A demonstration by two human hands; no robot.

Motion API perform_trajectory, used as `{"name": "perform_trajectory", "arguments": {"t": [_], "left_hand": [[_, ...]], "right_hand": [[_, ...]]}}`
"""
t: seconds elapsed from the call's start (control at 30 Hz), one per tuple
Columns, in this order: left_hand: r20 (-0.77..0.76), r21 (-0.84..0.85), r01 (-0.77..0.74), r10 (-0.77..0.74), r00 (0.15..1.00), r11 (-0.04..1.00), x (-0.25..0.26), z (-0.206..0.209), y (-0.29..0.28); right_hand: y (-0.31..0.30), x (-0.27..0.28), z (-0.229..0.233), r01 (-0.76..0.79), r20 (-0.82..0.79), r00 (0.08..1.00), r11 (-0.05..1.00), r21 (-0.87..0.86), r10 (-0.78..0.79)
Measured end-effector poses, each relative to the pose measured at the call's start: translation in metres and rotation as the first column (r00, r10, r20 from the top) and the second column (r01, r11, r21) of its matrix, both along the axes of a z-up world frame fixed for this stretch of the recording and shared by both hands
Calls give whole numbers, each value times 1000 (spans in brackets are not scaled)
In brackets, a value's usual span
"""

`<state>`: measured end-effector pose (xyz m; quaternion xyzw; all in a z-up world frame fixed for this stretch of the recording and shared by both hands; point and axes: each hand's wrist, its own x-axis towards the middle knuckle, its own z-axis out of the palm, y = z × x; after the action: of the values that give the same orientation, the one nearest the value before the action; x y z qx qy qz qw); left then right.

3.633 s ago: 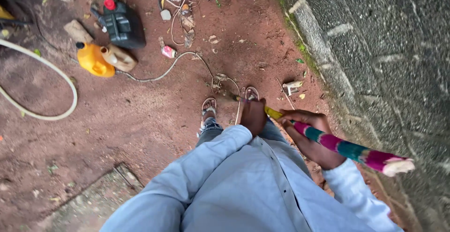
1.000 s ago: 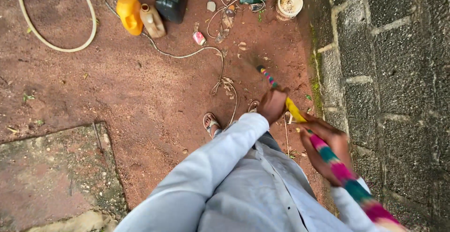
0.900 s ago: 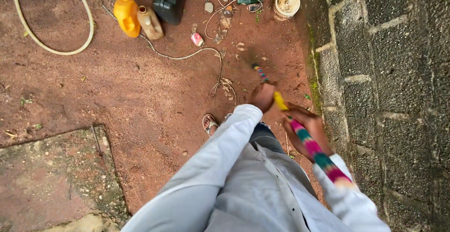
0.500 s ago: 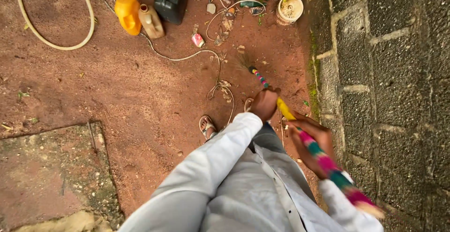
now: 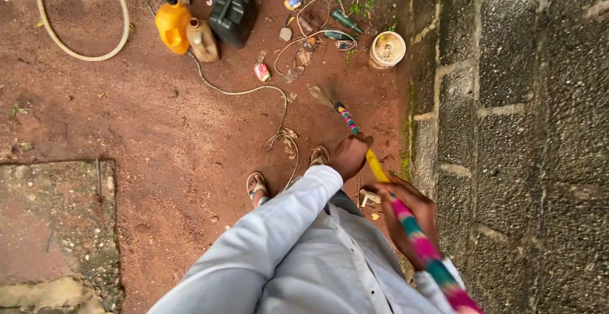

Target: Sweep debris and leaves from a dirt yard area using a broom.

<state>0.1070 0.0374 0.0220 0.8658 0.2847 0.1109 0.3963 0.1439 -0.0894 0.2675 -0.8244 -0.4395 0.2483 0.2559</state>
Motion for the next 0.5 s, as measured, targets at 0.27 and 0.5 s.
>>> {"name": "perform_trajectory", "arguments": {"t": [0.27,0.5], "left_hand": [[-229,-433,-327,248,941,840,19,1,11],[27,-140,-19,23,999,990,82,44,-44]], "right_hand": [[1,85,-56,-111,-290,945,981,161,154],[-22,91,31,208,-107,969,970,-130,-222]]}}
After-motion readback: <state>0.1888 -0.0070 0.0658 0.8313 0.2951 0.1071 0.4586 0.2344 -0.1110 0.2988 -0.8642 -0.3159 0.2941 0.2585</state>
